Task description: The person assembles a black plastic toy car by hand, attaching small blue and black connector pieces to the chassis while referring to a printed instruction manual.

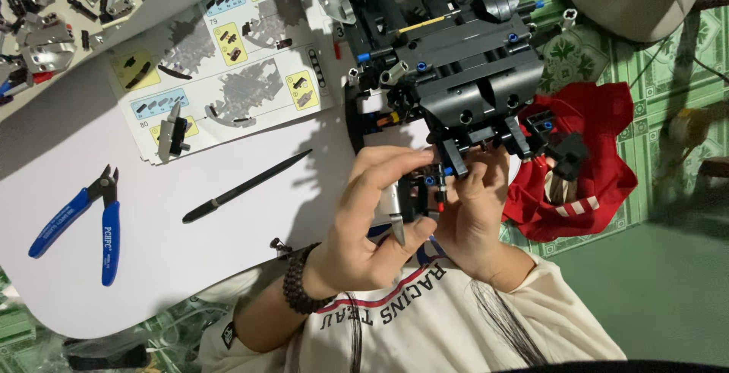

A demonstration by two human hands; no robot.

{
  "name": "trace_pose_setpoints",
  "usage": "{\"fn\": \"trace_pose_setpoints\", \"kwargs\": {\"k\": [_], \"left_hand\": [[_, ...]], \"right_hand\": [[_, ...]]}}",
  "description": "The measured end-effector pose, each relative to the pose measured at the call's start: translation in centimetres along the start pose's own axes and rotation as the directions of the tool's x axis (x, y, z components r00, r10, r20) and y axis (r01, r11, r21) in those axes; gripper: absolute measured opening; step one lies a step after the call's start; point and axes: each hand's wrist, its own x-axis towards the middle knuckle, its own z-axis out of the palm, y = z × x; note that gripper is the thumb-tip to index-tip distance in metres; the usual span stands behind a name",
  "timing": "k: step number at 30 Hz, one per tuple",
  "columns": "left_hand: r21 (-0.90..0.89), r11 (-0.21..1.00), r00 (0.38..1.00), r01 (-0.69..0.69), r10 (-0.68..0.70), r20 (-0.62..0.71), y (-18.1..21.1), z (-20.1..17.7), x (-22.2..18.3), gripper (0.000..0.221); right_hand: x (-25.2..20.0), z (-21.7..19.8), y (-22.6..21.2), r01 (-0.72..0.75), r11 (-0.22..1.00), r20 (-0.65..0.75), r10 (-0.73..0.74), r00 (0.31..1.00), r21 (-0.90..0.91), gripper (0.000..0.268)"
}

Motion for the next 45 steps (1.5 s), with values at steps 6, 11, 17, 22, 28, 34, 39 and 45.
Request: {"fn": "trace_pose_setpoints", "kwargs": {"k": [6,11,17,22,28,34,39,45], "left_hand": [[0.016,0.997,0.997,-0.07,0.071,-0.025,-1.0,-0.1,-0.1,0.037],[0.002,0.988,0.988,-0.155,0.155,0.007,-1.9,0.0,0.0,0.03],[-0.002,0.999,0.999,-0.051,0.051,0.014,-0.8,0.1,0.4,0.028],[-0.005,1.0,0.999,-0.027,0.027,-0.026,-0.1,0.4,0.6,0.029],[-0.021,0.998,0.998,0.059,-0.06,-0.022,0.2,0.6,0.4,0.029],[-0.072,0.997,0.999,0.01,-0.013,-0.04,-0.5,0.6,0.4,0.025],[-0.092,0.994,0.998,-0.052,0.05,-0.025,-0.9,0.6,0.7,0.024],[-0.156,0.978,0.986,-0.141,0.126,-0.107,-1.3,1.1,0.8,0.018]], "right_hand": [[0.1,0.1,0.1,0.092,0.993,0.055,-0.088,0.995,-0.069,0.033],[0.4,-0.4,0.4,0.214,0.901,0.054,-0.209,0.976,-0.378,0.034],[-0.1,-0.2,0.8,0.113,0.99,0.097,-0.121,0.988,0.086,0.032],[0.0,0.4,-0.2,0.044,0.999,0.098,-0.042,0.994,-0.018,0.031],[-0.5,2.5,-1.7,-0.102,0.987,0.282,0.064,0.957,0.121,0.031],[-0.6,3.5,-3.0,-0.203,0.975,0.392,0.151,0.907,0.094,0.029],[-0.6,4.0,-3.3,-0.196,0.978,0.384,0.154,0.911,0.074,0.033],[-0.4,4.2,-2.2,-0.178,0.972,0.31,0.124,0.943,0.155,0.035]]}}
